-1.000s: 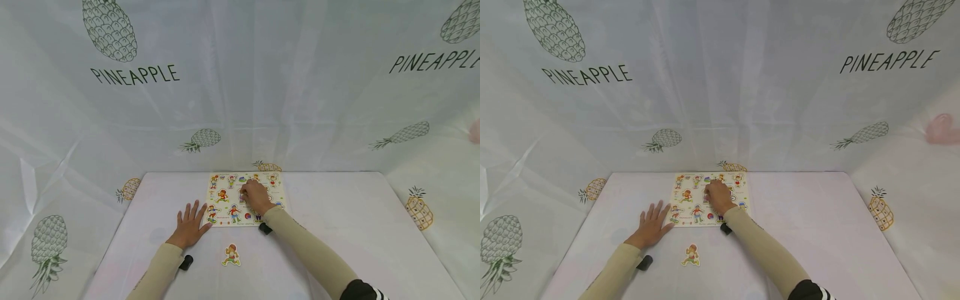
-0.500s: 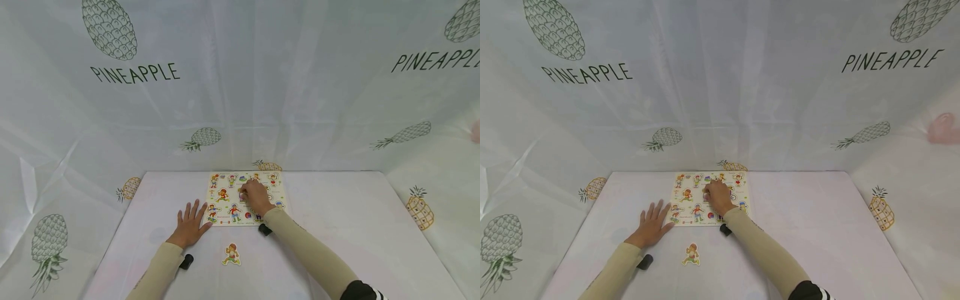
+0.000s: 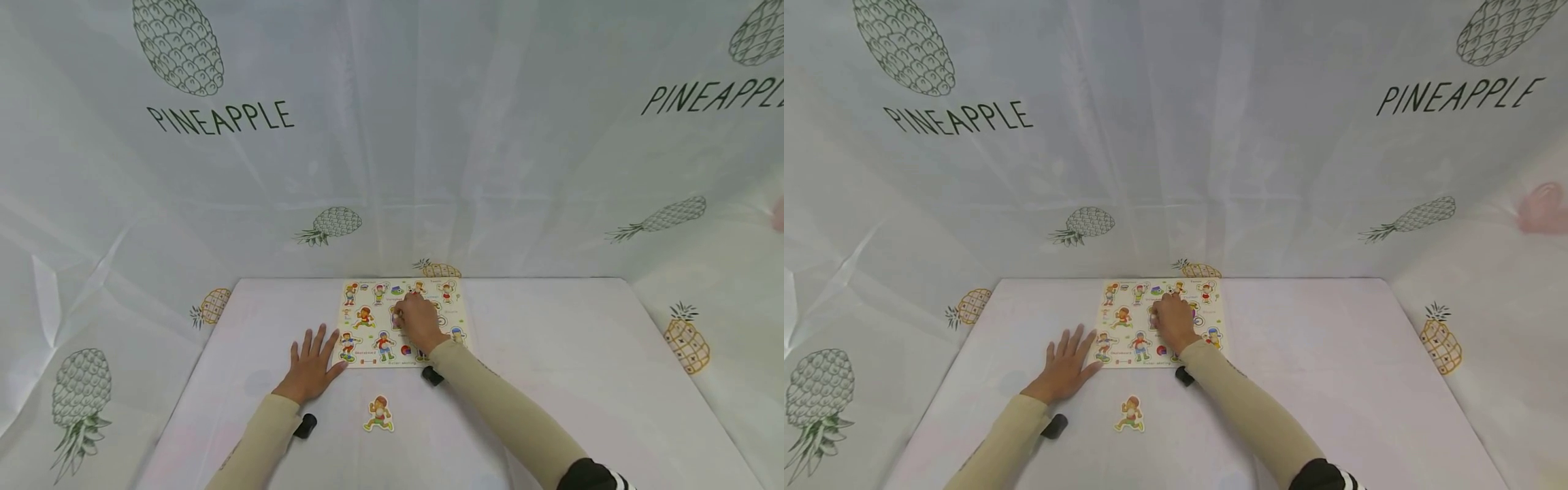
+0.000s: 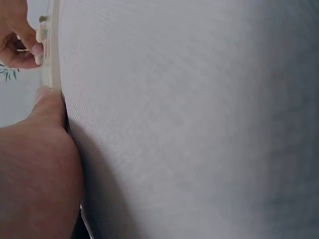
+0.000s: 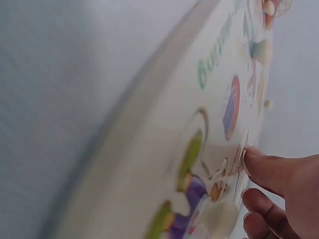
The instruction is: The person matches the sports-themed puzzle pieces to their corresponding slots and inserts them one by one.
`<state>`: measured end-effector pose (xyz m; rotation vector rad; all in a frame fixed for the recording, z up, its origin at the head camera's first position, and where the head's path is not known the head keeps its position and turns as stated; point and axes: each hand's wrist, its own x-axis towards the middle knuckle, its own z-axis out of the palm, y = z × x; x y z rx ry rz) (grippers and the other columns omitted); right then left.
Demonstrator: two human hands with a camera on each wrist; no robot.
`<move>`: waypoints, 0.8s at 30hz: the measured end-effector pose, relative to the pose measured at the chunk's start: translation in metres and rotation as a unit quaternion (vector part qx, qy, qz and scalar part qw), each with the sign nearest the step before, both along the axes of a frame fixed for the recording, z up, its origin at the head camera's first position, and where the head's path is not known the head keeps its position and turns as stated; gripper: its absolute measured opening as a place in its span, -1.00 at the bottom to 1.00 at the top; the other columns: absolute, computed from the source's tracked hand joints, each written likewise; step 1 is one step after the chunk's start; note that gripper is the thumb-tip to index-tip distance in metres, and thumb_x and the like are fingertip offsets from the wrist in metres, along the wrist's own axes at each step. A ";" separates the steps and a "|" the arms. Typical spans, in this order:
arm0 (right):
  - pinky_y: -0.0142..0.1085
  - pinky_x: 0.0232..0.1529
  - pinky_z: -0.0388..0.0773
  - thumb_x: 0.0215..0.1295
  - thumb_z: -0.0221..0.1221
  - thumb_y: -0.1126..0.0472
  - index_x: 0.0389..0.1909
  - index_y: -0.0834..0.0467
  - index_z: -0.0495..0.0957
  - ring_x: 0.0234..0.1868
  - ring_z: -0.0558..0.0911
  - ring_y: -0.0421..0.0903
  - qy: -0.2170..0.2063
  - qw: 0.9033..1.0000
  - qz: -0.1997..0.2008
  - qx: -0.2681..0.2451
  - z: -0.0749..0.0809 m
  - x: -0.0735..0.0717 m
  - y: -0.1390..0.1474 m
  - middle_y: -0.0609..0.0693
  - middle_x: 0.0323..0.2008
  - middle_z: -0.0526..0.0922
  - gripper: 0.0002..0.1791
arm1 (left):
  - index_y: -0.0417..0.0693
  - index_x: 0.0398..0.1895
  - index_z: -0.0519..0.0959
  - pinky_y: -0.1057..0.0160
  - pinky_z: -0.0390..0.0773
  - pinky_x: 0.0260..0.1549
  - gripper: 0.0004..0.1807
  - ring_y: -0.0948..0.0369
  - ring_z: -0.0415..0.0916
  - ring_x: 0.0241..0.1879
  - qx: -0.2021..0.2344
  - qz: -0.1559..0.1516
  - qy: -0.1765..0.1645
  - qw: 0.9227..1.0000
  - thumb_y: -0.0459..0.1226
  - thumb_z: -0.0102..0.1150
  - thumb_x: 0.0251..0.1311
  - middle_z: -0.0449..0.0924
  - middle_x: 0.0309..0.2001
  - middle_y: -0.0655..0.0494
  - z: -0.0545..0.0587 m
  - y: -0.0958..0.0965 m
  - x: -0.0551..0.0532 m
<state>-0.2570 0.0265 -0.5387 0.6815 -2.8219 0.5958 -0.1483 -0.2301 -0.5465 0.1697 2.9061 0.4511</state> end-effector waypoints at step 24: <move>-0.39 -0.21 0.51 0.22 0.54 0.04 -0.16 0.02 0.83 -0.22 0.57 -0.23 -0.025 0.985 0.169 0.012 0.008 0.137 0.019 -0.20 -0.28 0.62 -0.77 | -0.13 0.70 0.09 -0.52 -0.31 0.49 -0.13 -0.41 -0.33 0.64 0.008 -0.004 0.022 1.000 0.11 0.08 0.52 -0.20 0.70 -0.33 -0.017 -0.004 -0.002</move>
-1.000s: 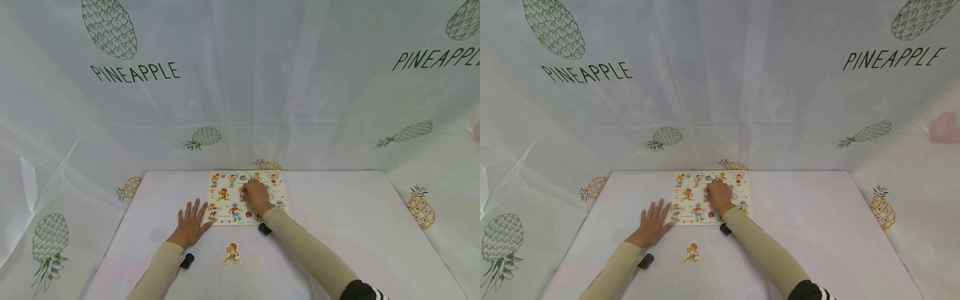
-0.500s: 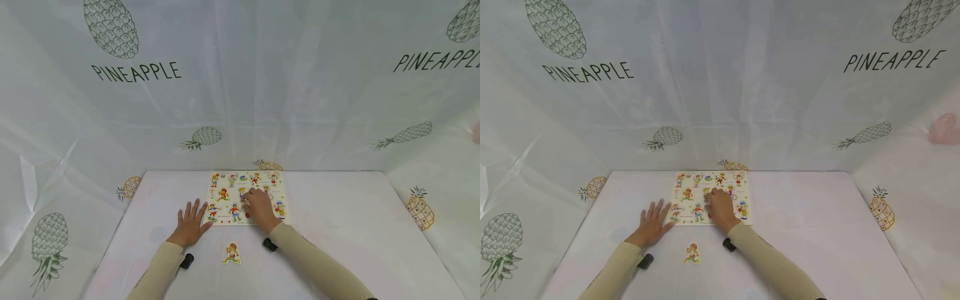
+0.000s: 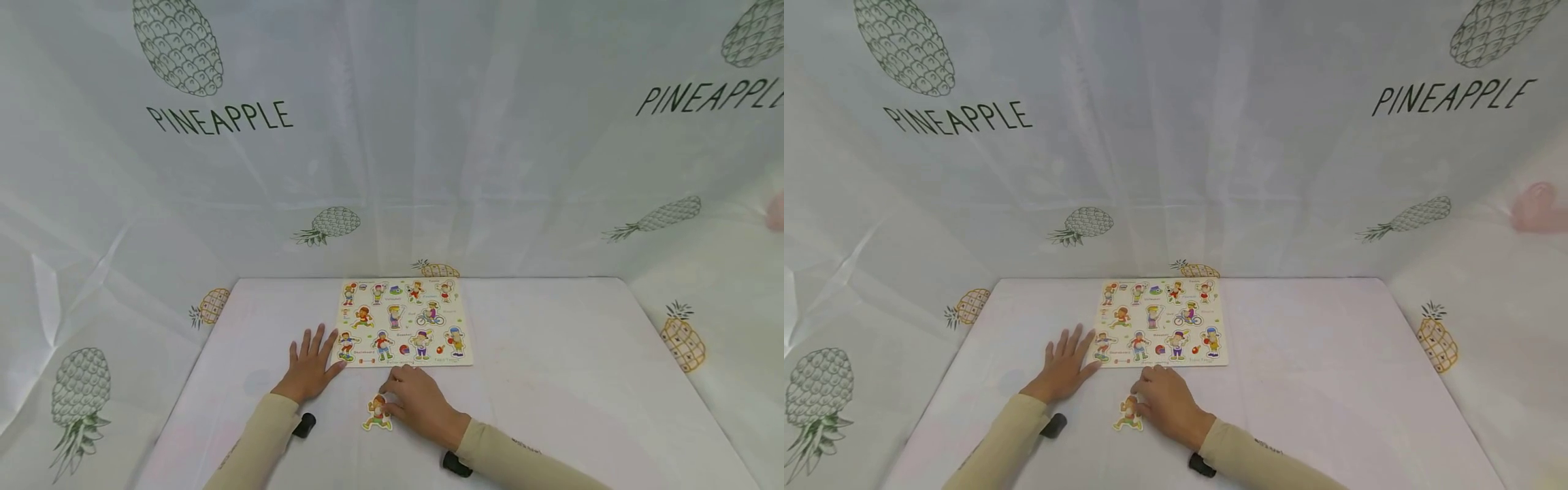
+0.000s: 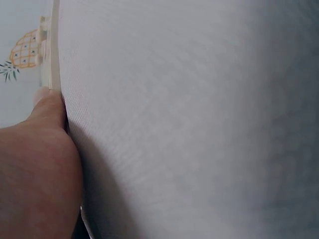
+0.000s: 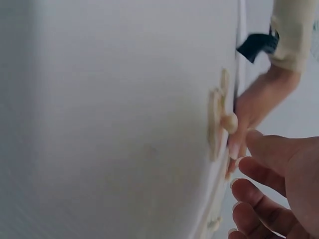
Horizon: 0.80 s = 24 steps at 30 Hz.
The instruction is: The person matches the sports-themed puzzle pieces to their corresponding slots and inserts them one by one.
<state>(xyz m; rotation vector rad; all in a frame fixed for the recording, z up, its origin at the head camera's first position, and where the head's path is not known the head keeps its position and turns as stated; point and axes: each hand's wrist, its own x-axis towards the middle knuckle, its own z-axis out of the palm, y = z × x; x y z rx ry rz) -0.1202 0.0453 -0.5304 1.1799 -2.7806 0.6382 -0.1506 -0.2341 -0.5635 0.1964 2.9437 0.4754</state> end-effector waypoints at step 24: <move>-0.42 -0.24 0.45 0.16 0.57 0.08 -0.12 0.01 0.75 -0.26 0.50 -0.26 0.013 1.000 -0.017 0.021 -0.007 0.012 -0.008 -0.21 -0.25 0.62 -0.71 | -0.19 0.66 0.13 -0.53 -0.32 0.49 -0.19 -0.43 -0.31 0.64 0.014 0.001 -0.018 1.000 0.06 0.06 0.56 -0.16 0.68 -0.37 0.021 0.005 0.005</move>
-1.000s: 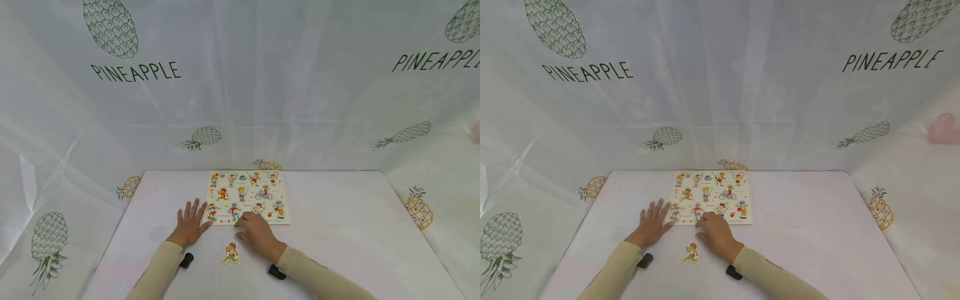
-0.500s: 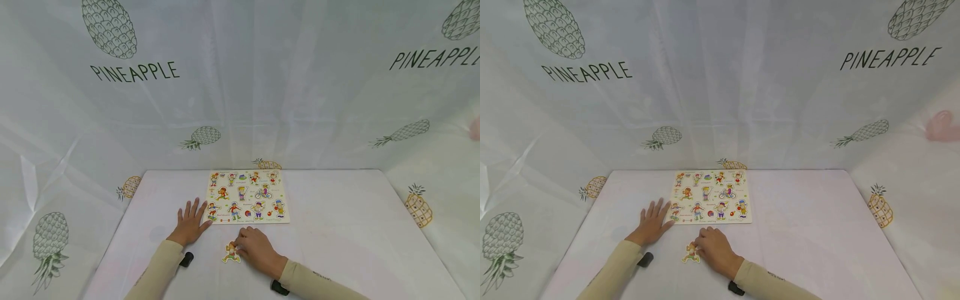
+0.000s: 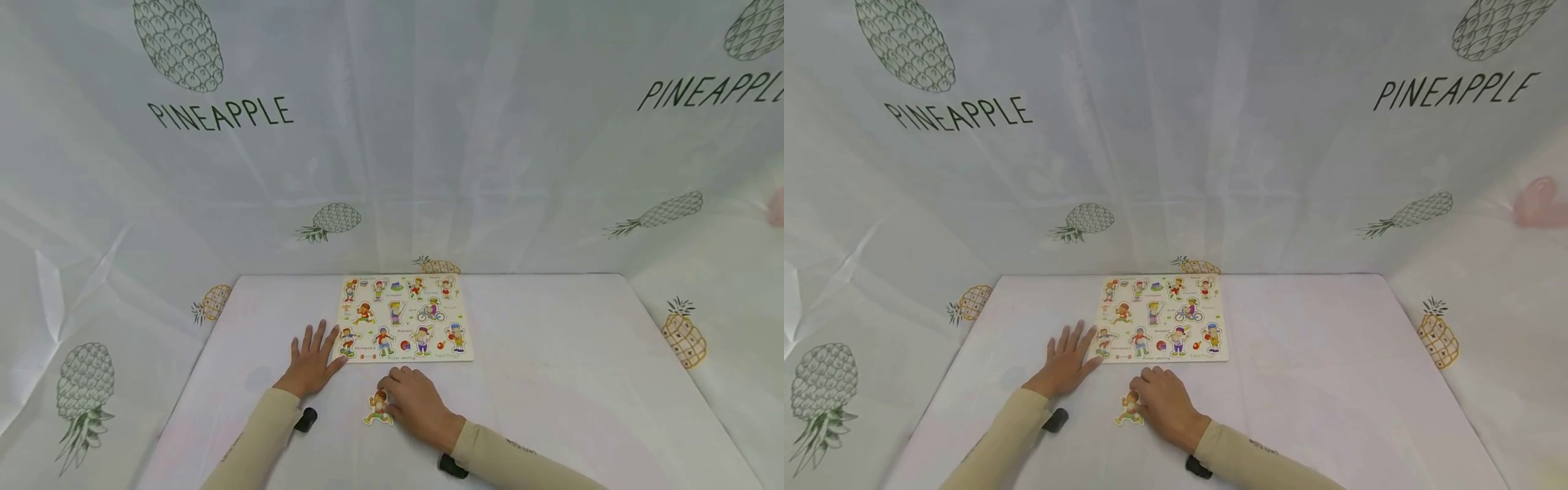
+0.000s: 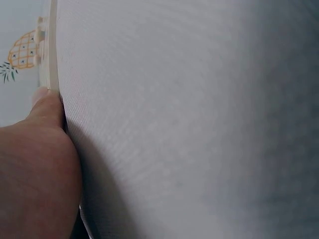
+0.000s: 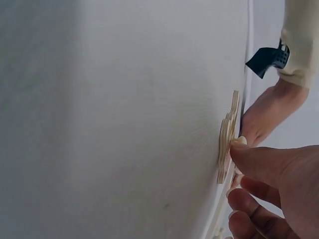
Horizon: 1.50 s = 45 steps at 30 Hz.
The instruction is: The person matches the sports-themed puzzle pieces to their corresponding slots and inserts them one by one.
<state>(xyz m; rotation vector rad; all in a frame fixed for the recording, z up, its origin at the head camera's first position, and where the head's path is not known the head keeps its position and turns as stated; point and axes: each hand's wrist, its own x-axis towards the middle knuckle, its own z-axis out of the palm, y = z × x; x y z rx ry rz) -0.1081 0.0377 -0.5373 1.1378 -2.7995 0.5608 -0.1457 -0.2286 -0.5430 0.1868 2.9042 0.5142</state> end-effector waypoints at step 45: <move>-0.28 -0.19 0.58 0.27 0.49 0.20 -0.29 0.07 0.76 -0.22 0.58 -0.13 0.036 0.993 -0.041 -0.107 0.029 -0.067 -0.028 -0.10 -0.28 0.62 -0.91 | -0.17 0.68 0.10 -0.53 -0.32 0.48 -0.16 -0.43 -0.33 0.64 0.000 -0.005 -0.006 1.000 0.10 0.03 0.57 -0.19 0.69 -0.36 -0.005 -0.003 -0.003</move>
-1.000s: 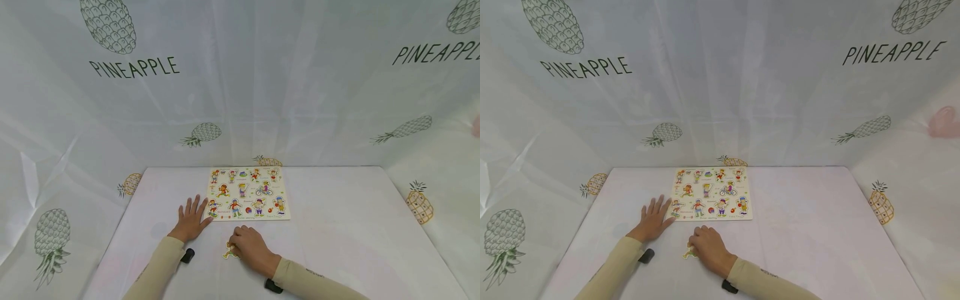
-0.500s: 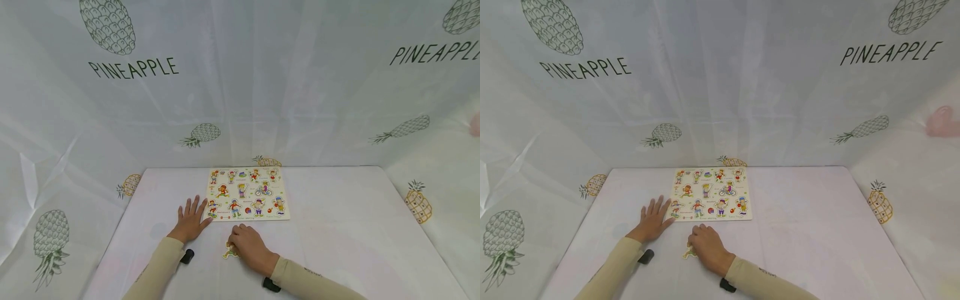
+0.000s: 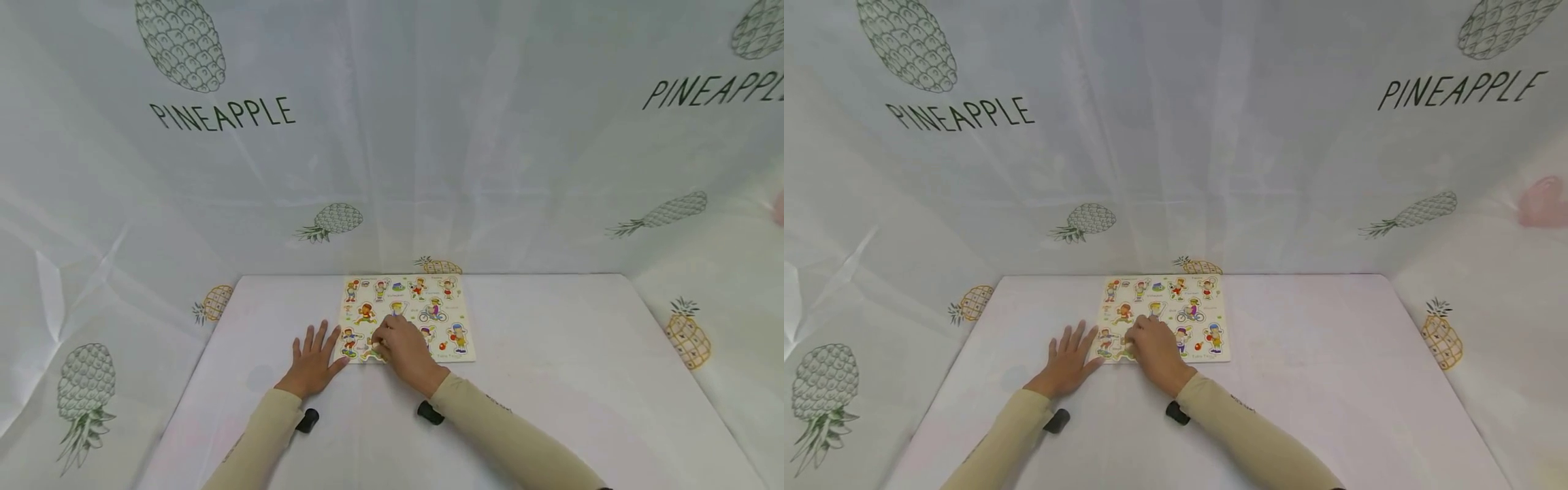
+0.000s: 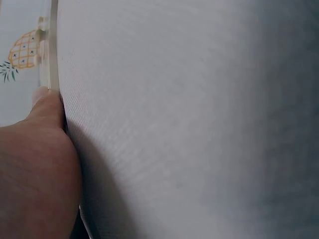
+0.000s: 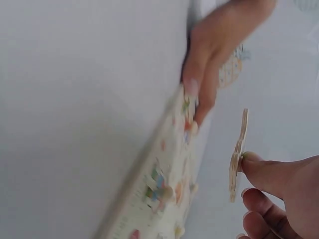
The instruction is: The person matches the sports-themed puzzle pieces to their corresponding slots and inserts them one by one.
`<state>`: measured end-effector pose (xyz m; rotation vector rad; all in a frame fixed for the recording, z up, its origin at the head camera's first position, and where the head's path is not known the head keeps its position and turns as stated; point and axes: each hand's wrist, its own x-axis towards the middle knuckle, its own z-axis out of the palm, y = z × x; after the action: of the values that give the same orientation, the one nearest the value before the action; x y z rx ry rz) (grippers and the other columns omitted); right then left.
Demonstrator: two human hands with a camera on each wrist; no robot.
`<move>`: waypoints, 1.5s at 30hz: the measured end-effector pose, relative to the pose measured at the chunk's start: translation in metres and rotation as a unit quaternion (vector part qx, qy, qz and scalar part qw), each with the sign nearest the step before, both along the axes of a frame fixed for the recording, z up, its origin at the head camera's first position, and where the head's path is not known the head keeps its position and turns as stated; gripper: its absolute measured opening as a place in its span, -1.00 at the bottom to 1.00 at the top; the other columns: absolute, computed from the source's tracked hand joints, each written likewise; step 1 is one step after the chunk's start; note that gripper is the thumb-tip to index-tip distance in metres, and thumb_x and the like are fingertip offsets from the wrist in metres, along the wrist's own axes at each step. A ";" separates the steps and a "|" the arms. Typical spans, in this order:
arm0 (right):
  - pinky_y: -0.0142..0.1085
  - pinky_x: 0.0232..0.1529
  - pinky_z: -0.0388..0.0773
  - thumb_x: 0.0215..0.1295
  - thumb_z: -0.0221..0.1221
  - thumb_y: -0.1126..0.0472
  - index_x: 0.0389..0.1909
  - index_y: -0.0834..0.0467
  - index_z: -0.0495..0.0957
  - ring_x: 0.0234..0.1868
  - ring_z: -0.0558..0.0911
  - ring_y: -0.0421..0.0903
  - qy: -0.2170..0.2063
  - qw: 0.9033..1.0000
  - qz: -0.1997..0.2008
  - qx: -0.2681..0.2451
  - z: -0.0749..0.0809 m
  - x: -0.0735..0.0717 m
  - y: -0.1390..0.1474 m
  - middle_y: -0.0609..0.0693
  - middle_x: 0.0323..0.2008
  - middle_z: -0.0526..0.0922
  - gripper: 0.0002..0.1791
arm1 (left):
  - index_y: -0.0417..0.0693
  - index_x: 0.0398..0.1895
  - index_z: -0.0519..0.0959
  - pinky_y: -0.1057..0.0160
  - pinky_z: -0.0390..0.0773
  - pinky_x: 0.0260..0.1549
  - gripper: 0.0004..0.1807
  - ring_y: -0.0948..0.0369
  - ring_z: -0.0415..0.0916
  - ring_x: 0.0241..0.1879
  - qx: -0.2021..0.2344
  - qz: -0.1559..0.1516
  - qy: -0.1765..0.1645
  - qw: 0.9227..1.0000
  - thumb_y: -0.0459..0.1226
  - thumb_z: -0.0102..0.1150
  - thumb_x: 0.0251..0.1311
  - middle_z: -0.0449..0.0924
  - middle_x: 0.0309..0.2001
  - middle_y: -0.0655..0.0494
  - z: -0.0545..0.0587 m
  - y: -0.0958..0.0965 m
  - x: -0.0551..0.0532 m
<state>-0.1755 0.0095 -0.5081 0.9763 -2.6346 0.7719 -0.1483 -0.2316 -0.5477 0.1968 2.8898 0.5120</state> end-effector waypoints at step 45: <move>-0.19 -0.16 0.68 0.39 0.41 0.20 -0.22 0.11 0.81 -0.21 0.65 -0.04 -0.042 0.993 -0.062 0.087 -0.022 -0.087 -0.053 -0.01 -0.31 0.67 -0.93 | -0.12 0.67 0.15 -0.57 -0.16 0.45 -0.13 -0.43 -0.20 0.63 -0.014 -0.011 0.049 0.999 0.23 -0.04 0.54 -0.10 0.68 -0.34 -0.019 -0.007 -0.002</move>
<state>-0.2621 -0.0436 -0.5302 0.8263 -2.8430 0.5762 -0.1499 -0.2389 -0.5665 0.2557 2.9847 0.4708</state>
